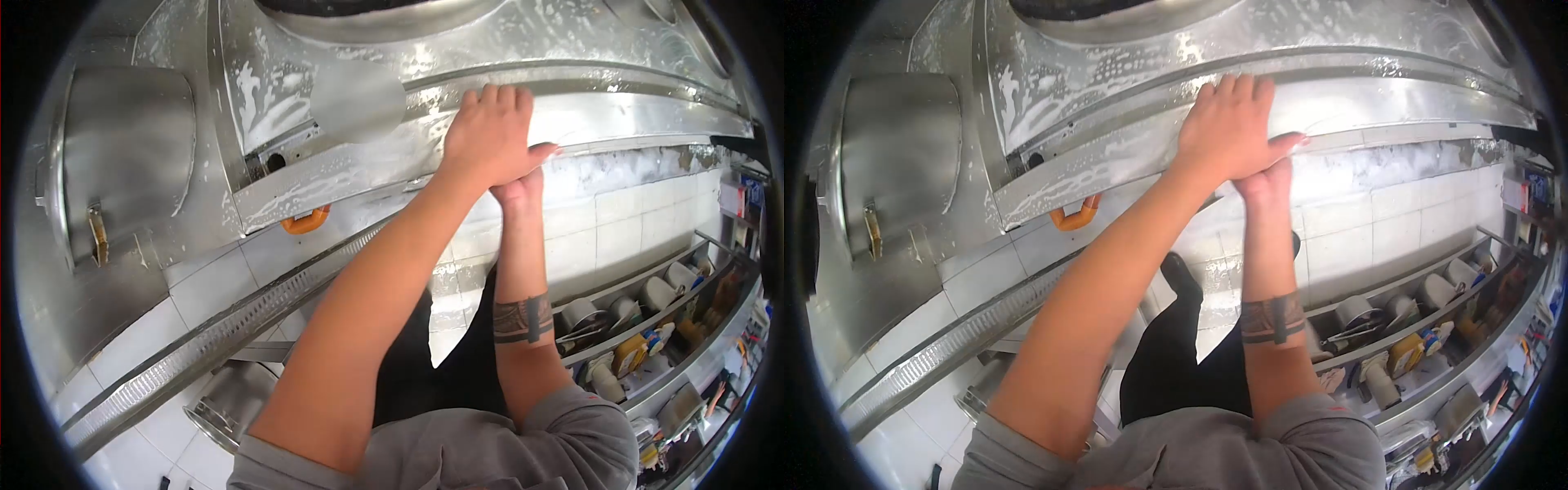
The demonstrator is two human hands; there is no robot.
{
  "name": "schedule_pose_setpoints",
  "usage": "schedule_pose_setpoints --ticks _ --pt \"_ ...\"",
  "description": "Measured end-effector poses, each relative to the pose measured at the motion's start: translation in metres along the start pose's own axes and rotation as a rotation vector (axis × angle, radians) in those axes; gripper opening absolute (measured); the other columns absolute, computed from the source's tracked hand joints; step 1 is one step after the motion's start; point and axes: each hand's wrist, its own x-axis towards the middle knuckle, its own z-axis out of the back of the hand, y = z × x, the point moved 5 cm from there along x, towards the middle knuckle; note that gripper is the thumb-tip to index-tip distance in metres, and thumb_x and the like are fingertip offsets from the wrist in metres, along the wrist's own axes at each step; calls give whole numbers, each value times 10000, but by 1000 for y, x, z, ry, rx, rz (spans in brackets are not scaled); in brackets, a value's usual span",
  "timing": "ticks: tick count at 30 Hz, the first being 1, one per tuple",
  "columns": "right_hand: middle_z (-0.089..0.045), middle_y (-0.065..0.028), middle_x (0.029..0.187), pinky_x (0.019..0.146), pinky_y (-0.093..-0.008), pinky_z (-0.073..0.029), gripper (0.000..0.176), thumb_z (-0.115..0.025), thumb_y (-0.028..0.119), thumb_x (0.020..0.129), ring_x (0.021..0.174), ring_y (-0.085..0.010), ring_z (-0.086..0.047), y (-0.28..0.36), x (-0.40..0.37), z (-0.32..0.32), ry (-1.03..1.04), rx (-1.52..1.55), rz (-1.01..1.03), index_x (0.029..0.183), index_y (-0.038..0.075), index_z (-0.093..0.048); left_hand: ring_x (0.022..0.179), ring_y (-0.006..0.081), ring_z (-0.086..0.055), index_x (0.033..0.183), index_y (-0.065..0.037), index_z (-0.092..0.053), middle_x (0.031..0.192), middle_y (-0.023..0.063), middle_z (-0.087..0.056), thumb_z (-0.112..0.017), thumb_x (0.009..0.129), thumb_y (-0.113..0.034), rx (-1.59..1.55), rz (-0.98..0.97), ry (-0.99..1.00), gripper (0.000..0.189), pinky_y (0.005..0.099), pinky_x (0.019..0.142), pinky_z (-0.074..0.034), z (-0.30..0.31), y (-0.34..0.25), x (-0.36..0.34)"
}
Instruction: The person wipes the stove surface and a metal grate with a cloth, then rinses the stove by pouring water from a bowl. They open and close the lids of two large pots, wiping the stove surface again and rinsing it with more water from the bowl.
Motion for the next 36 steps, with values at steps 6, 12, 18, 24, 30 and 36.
schedule_pose_setpoints --ticks 6,12,18,24,30,36 --pt "-607 -145 1280 929 -367 -530 388 -592 183 1037 1083 -231 -626 160 -68 -53 -383 -807 912 1375 5 -524 1114 302 -574 1297 21 -556 1163 153 -622 -566 929 -639 68 -6 -22 756 435 963 -433 -2 -3 5" --pt "-618 -226 1337 1186 -620 -232 383 -627 184 976 1331 -391 -543 216 -35 -134 -400 -2310 1681 1312 -1 -608 1200 298 -543 1378 11 -491 1259 139 -587 -748 824 -513 148 12 116 805 438 1024 -415 1 -11 11" --pt "-680 -146 1245 1023 -496 -473 395 -703 145 820 1170 -349 -636 120 -20 -143 492 -2637 1275 1207 72 -679 1201 291 -541 1383 -9 -497 1253 127 -586 -806 748 -501 115 92 110 860 425 1032 -410 3 -13 14" --pt "-738 -150 1063 944 -445 -496 294 -712 255 865 1095 -334 -670 151 2 -177 716 -2647 1072 1080 56 -699 1191 290 -538 1350 -17 -533 1225 122 -594 -820 710 -491 91 123 86 847 425 1014 -408 7 -10 13" --pt "-685 -231 975 889 -527 -476 304 -691 286 905 959 -415 -637 320 10 -186 18 -2848 1344 1026 7 -680 1197 302 -534 1319 -21 -550 1221 135 -589 -805 724 -491 47 101 41 800 418 1023 -395 12 -9 10" --pt "-609 -291 1156 1095 -594 -399 435 -630 195 890 1091 -456 -584 162 -10 -156 59 -2782 1434 1231 -70 -571 1217 301 -532 1284 -27 -559 1237 137 -585 -792 737 -479 45 134 93 747 440 1031 -395 25 -9 12"
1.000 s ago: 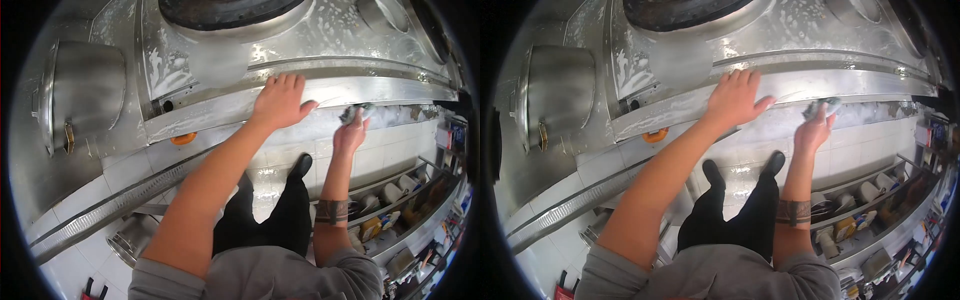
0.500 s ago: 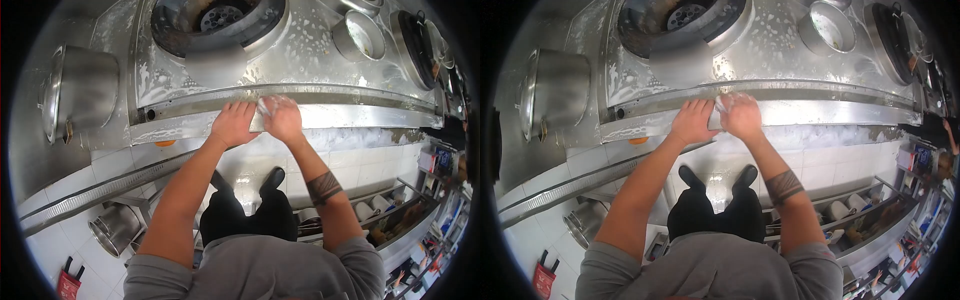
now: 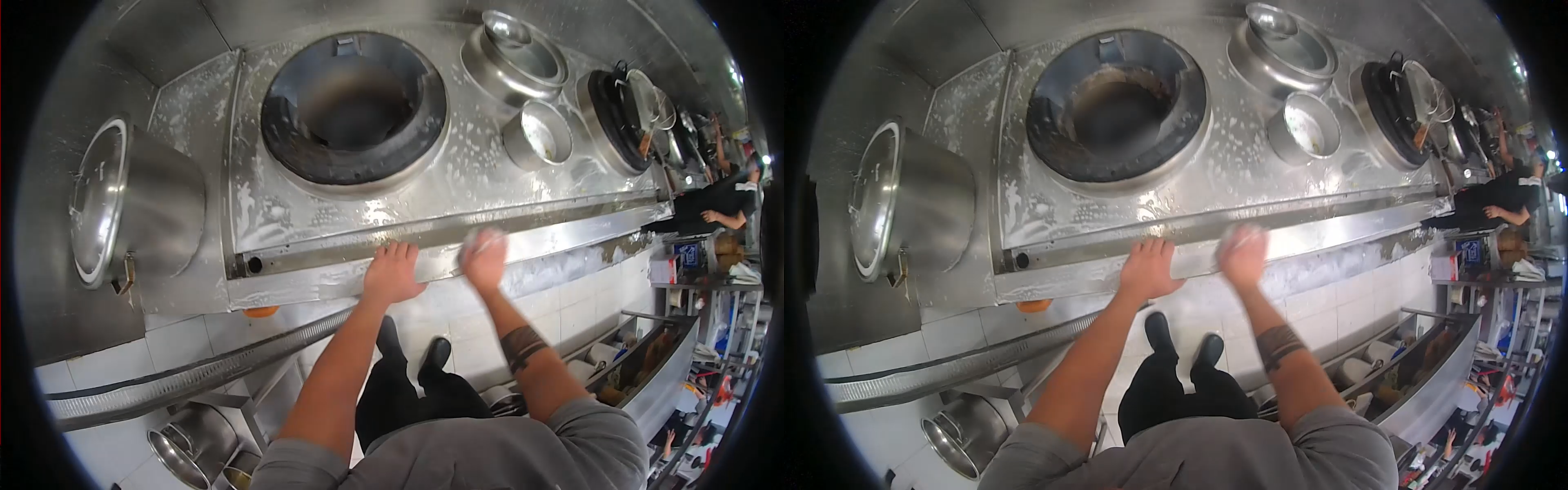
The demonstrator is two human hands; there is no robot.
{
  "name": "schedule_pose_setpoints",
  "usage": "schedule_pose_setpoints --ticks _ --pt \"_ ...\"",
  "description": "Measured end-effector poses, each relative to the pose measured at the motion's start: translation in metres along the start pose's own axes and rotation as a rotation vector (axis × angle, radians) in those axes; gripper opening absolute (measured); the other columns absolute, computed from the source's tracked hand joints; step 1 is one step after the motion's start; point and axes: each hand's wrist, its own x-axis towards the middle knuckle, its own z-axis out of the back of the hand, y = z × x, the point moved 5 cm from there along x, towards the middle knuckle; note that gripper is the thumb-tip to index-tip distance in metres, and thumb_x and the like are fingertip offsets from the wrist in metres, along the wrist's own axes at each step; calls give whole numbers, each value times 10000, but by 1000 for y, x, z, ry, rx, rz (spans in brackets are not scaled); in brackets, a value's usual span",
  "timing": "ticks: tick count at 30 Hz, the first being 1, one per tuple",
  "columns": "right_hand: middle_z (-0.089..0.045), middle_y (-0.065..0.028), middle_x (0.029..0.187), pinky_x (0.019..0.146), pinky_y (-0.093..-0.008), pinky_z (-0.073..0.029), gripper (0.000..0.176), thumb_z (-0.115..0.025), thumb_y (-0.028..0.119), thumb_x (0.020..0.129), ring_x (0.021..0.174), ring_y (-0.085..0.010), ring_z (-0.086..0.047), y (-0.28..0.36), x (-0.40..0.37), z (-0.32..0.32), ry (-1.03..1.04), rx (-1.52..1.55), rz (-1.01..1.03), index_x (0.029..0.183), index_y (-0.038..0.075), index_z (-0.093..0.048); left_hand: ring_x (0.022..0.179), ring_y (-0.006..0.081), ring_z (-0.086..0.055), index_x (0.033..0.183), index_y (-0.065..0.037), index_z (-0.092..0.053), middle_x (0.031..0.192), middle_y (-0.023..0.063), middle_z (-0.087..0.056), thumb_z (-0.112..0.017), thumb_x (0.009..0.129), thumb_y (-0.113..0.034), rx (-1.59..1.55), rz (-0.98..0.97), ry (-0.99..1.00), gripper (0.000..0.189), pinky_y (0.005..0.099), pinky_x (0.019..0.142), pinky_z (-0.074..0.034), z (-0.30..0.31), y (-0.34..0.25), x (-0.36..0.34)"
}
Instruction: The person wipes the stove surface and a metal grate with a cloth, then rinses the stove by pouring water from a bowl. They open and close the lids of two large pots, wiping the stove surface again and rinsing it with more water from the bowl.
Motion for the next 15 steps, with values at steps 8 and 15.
schedule_pose_setpoints --ticks 8,15 --pt "-539 -181 1434 1143 -582 -342 404 -620 232 937 1372 -412 -461 69 -15 53 267 158 382 1295 45 -618 1272 312 -500 1325 -37 -541 1308 154 -564 -812 737 -490 -75 85 -89 791 449 1094 -359 10 35 -49" --pt "-604 -258 1319 979 -525 -485 501 -518 275 1004 1190 -446 -582 -227 -17 26 468 -78 -121 1431 13 -519 1239 304 -501 1341 -35 -539 1256 132 -575 -826 711 -520 39 176 -2 845 437 1081 -354 42 129 -117"
